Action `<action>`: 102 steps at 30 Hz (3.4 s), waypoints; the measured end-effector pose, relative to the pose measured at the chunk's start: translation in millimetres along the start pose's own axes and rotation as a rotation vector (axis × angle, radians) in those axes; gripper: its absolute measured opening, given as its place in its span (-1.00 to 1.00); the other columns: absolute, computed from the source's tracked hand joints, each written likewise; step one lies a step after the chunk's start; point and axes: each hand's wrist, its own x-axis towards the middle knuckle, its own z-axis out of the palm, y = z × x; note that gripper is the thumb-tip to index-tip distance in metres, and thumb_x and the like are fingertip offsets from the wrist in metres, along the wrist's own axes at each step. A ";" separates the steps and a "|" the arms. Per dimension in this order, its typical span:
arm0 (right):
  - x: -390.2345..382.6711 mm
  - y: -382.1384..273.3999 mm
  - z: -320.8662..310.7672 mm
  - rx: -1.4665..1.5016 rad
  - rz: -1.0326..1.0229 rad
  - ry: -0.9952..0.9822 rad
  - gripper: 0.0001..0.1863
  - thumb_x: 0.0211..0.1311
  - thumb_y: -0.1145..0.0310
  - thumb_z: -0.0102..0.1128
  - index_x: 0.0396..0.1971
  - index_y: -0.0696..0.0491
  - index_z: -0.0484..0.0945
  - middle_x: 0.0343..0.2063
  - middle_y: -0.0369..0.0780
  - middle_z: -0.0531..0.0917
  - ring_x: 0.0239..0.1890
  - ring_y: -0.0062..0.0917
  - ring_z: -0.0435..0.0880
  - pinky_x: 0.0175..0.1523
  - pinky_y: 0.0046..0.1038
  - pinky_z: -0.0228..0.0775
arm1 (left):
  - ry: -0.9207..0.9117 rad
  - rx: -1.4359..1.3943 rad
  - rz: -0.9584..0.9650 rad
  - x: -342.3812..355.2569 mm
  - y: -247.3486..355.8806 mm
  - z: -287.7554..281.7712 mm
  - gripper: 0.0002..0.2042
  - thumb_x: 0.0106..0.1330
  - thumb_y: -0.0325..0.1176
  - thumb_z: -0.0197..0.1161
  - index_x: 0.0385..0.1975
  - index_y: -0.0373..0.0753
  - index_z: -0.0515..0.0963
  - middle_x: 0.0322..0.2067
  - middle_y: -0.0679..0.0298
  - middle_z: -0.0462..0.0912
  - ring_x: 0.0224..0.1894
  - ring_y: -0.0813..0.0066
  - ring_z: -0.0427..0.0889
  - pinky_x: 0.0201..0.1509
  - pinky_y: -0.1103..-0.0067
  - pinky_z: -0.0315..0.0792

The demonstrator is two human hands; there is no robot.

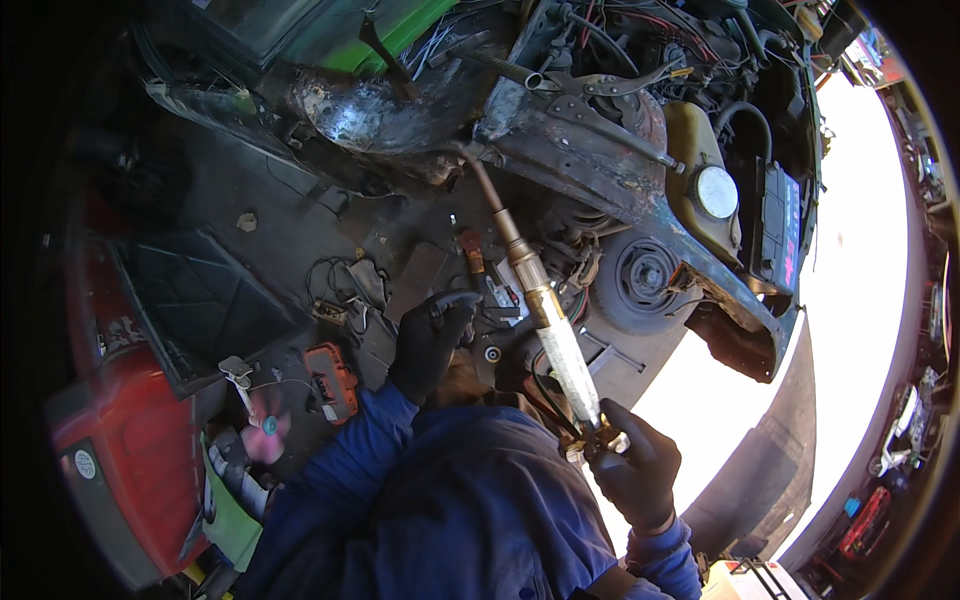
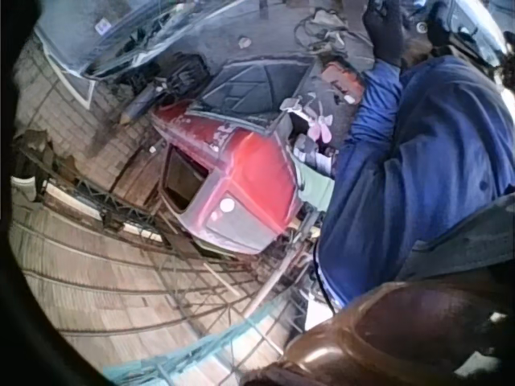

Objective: The person uses a cutting torch to sever a metal bracket attached to a green vehicle's front frame, then uses an angle grinder to smooth the cut edges. The person removes the cut metal piece and continues grinding the frame area.

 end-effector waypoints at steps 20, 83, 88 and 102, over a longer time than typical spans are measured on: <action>101.2 57.1 -149.4 -0.325 -0.165 0.440 -0.60 0.60 0.40 0.19 0.32 0.19 0.58 -0.16 -0.08 0.78 -0.39 -0.57 0.74 -0.34 -0.52 0.58 | -0.030 0.232 0.079 -26.7 -11.5 47.6 -0.71 0.62 -0.30 0.30 0.19 -0.29 0.72 -0.09 0.28 0.84 -0.04 0.54 0.77 0.06 0.55 0.60; 383.0 -124.1 120.1 -1.238 -0.756 0.135 -0.66 0.46 0.36 0.30 0.17 -0.20 0.76 -0.23 -0.20 0.72 -0.25 -0.25 0.78 -0.21 -0.25 0.62 | 0.454 0.490 1.415 346.5 213.7 -248.6 -0.74 0.59 -0.39 0.31 0.17 -0.29 0.69 0.06 0.02 0.78 0.11 0.17 0.79 0.19 0.38 0.61; 345.7 -136.4 118.4 -1.401 -0.746 0.197 -0.62 0.44 0.39 0.33 0.20 -0.19 0.75 -0.34 -0.24 0.61 -0.39 -0.35 0.68 -0.31 -0.29 0.52 | 0.428 0.504 1.164 336.1 219.9 -254.3 -0.75 0.59 -0.37 0.31 0.15 -0.30 0.70 0.02 0.04 0.82 0.08 0.27 0.80 0.19 0.42 0.61; 266.9 -150.2 92.0 -1.052 -0.472 0.232 -0.59 0.43 0.50 0.41 0.23 -0.07 0.76 -0.41 -0.18 0.68 -0.39 -0.35 0.74 -0.30 -0.32 0.55 | 0.346 1.053 1.087 336.6 293.1 -249.9 -0.73 0.47 -0.21 0.21 -0.26 -0.33 0.66 -0.32 -0.18 0.72 -0.23 -0.18 0.74 -0.07 0.11 0.54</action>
